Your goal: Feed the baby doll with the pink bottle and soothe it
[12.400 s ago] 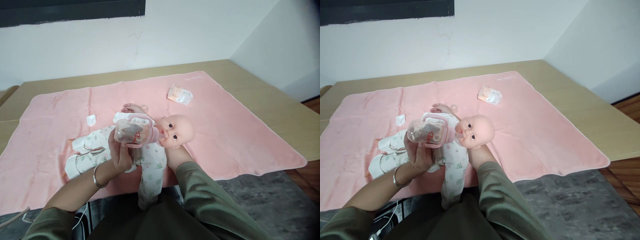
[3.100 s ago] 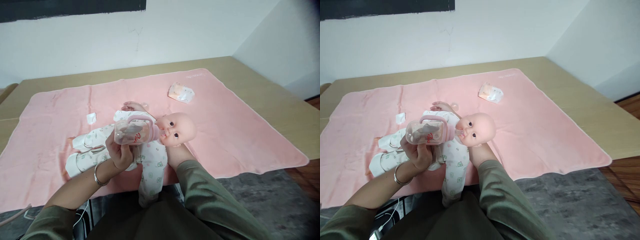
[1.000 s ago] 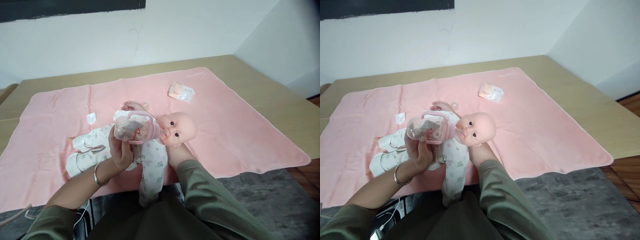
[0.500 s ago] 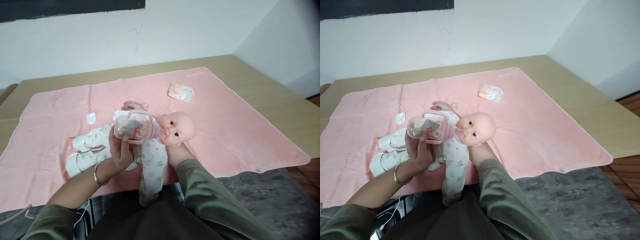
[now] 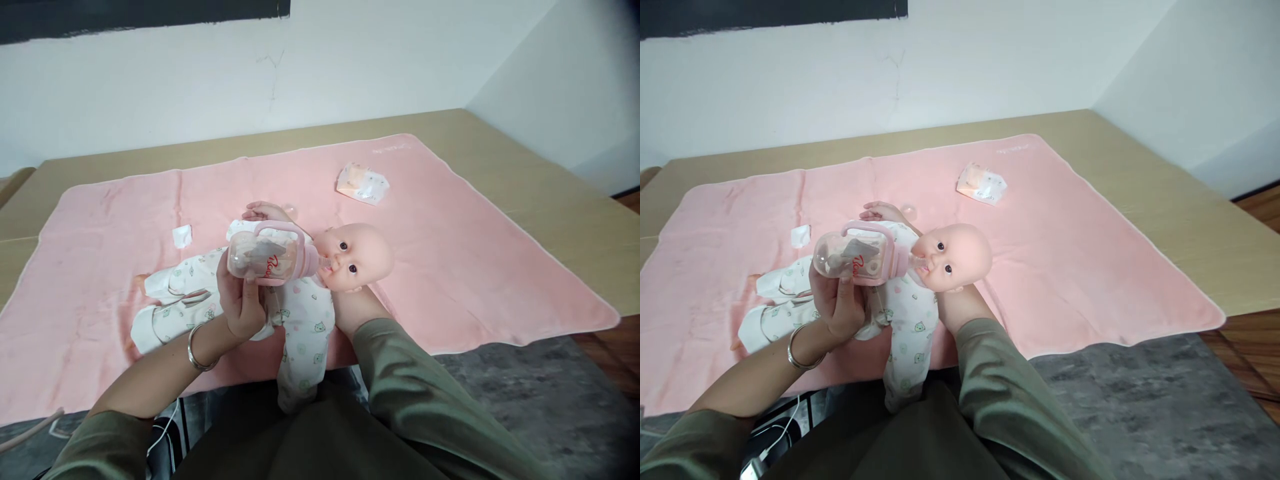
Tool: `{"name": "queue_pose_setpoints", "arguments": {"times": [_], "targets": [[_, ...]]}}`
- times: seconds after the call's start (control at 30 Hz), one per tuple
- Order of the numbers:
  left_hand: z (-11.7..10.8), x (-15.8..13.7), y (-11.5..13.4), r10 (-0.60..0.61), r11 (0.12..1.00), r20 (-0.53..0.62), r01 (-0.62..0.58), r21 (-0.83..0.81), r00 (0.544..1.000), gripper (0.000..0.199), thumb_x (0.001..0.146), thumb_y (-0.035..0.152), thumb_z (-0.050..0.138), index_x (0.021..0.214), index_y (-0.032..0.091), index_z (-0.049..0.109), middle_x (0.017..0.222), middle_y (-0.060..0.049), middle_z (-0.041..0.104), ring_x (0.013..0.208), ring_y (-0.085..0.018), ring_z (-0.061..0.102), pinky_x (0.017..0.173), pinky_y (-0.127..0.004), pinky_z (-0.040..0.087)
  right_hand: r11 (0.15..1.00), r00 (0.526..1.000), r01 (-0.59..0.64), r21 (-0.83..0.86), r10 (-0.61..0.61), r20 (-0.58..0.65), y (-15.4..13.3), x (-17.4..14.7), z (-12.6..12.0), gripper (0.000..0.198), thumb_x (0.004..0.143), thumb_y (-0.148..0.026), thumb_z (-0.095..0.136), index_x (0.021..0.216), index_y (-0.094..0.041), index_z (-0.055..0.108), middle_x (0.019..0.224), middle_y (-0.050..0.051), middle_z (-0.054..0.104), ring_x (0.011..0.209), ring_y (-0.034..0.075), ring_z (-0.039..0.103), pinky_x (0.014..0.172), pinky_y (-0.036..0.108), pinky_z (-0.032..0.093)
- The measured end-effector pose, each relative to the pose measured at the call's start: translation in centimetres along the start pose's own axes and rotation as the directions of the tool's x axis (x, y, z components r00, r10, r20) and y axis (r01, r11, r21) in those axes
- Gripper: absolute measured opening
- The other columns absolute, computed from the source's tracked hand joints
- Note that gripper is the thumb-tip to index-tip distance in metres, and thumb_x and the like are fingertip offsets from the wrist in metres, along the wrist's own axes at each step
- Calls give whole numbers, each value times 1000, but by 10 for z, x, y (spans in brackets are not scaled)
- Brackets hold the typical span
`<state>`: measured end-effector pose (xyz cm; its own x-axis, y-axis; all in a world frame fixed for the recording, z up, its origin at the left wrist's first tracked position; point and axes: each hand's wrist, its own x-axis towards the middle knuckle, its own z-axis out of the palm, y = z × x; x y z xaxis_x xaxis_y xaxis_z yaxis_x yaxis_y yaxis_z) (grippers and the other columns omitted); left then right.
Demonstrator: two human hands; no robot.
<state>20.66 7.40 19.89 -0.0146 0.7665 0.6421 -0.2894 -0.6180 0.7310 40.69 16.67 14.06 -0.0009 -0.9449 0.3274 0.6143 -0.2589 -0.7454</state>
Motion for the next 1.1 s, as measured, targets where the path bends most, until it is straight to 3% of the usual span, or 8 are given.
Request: {"name": "queue_pose_setpoints", "arguments": {"times": [0.1, 0.27, 0.47, 0.8, 0.93, 1.0, 1.07, 1.1], "targets": [[-3, -1, -2, 32, 999, 13, -33, 32, 999, 47, 101, 32, 58, 148, 29, 52, 130, -8, 68, 121, -22, 67, 107, -37, 56, 966, 994, 38, 255, -10, -110, -3, 2, 3, 63, 100, -35, 16, 160, -16, 27, 130, 14, 63, 134, 23, 63, 97, 34, 60], [-5, -1, -4, 43, 993, 23, -45, 111, 999, 47, 102, 34, 56, 149, 28, 50, 130, -10, 67, 120, -25, 68, 105, -41, 58, 725, 981, 101, 682, 42, -190, -11, 8, 21, 56, 102, -31, 22, 150, -22, 49, 144, 5, 60, 137, 13, 61, 105, 24, 55], [-6, 1, -1, 36, 993, 52, -41, 109, 998, 45, 102, 30, 56, 147, 29, 51, 127, -8, 67, 118, -23, 69, 109, -42, 55, 938, 964, 101, 333, -9, -266, -2, 4, 15, 58, 102, -40, 22, 150, -16, 45, 139, 13, 61, 129, 18, 66, 100, 29, 58], [-9, 1, -2, 58, 982, 80, -71, 177, 995, 46, 103, 28, 55, 148, 28, 50, 128, -9, 68, 120, -21, 67, 110, -38, 54, 999, 965, -46, 22, 50, -257, -10, -1, 18, 68, 97, -24, -2, 154, -16, 34, 135, 17, 59, 125, 20, 68, 92, 32, 60], [-13, 1, -2, 65, 969, 101, -87, 231, 993, 48, 103, 29, 55, 149, 24, 48, 130, -11, 67, 121, -24, 68, 109, -40, 55, 990, 993, 120, -68, -121, -14, 1, 10, -5, 68, 92, -16, 3, 152, -17, 35, 107, 13, 65, 113, 22, 71, 84, 33, 61], [-14, 1, -1, 54, 967, 99, -77, 242, 994, 48, 102, 32, 56, 149, 24, 48, 130, -11, 67, 122, -25, 67, 110, -42, 54, 961, 891, 231, -153, -145, 431, 0, 24, -21, 54, 92, -25, 23, 134, -18, 57, 87, 10, 63, 108, 26, 72, 86, 37, 61], [-13, 1, 0, 50, 969, 94, -72, 238, 994, 47, 102, 32, 56, 148, 24, 48, 129, -10, 67, 121, -25, 68, 109, -42, 54, 965, 618, 262, -1, -167, 768, -9, 39, -33, 33, 84, -39, 52, 104, -22, 71, 79, 7, 64, 104, 26, 72, 86, 36, 60], [-12, 2, 0, 50, 970, 92, -71, 231, 994, 47, 102, 32, 56, 148, 25, 49, 128, -10, 68, 120, -25, 68, 109, -42, 55, 966, 568, 256, 33, -178, 803, -15, 45, -37, 29, 79, -43, 62, 96, -22, 73, 80, 6, 65, 104, 26, 72, 86, 35, 60]]}}
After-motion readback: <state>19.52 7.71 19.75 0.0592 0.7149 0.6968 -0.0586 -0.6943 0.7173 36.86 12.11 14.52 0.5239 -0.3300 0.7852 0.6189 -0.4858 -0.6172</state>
